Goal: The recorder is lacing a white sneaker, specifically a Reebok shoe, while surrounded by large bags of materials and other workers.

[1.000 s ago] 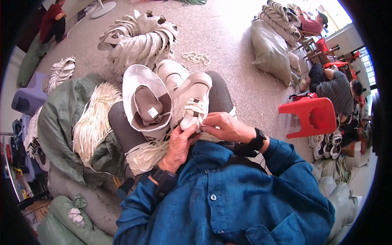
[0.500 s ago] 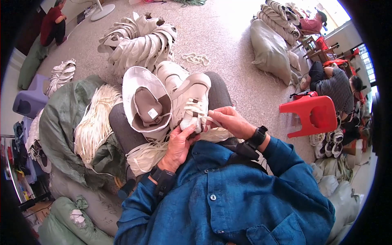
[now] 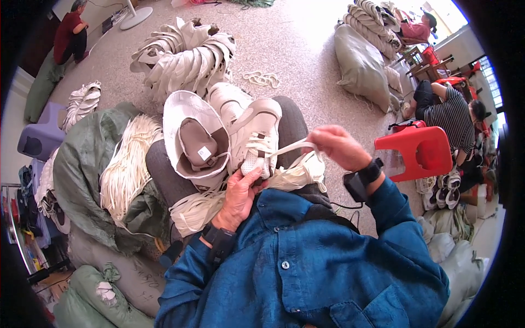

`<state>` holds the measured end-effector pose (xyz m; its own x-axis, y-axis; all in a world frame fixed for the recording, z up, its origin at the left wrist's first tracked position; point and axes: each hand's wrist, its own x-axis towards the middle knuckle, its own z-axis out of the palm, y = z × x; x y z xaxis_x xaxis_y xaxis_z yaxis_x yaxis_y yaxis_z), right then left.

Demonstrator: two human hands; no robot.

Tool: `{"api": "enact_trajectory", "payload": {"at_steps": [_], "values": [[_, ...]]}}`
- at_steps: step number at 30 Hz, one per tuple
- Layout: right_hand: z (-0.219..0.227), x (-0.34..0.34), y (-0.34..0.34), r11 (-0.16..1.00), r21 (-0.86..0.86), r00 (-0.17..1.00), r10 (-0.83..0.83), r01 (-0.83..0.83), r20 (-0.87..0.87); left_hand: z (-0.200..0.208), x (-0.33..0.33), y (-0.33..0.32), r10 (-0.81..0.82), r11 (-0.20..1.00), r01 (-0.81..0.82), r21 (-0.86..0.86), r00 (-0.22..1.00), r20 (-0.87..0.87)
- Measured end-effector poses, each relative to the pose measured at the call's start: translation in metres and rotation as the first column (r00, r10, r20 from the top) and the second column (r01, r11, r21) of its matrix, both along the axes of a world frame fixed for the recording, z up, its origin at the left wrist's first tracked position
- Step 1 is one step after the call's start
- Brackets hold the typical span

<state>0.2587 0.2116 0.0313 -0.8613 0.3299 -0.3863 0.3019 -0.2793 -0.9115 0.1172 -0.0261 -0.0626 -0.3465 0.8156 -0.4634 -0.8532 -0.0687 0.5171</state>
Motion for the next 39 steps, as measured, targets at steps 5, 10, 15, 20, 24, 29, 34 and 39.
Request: {"api": "enact_trajectory", "payload": {"at_steps": [5,10,15,20,24,29,34,39], "values": [[0.036,0.036,0.041,0.993,-0.082,0.935,-0.109,0.086,-0.336,-0.001,-0.001,-0.002,0.012,1.000,-0.012,-0.014,1.000,-0.002],[0.072,0.086,0.067,0.950,-0.288,0.816,-0.257,0.117,-0.518,0.002,0.001,0.000,0.019,1.000,-0.019,-0.021,1.000,0.003],[0.124,0.096,0.064,0.930,-0.328,0.691,-0.347,0.166,-0.634,-0.001,-0.001,0.000,0.085,0.996,-0.087,0.008,0.990,0.111],[0.144,0.084,0.055,0.956,-0.228,0.615,-0.292,0.183,-0.733,0.002,-0.005,0.008,0.118,0.993,-0.121,-0.006,0.956,0.269],[0.132,0.062,0.038,0.907,0.162,0.770,-0.224,0.390,-0.598,0.002,-0.008,0.008,0.114,0.993,-0.120,-0.002,0.944,0.310],[0.120,0.045,0.036,0.650,0.538,0.839,-0.339,0.537,-0.427,0.001,-0.006,0.004,0.128,0.992,-0.129,-0.018,0.945,0.301],[0.148,0.068,0.065,0.700,0.128,0.621,-0.514,0.702,-0.592,-0.003,-0.001,0.003,0.113,0.992,-0.124,0.017,0.947,0.299],[0.128,0.057,0.051,0.672,0.430,0.783,-0.395,0.603,-0.481,-0.009,-0.001,0.007,0.126,0.991,-0.133,0.000,0.936,0.329]]}}
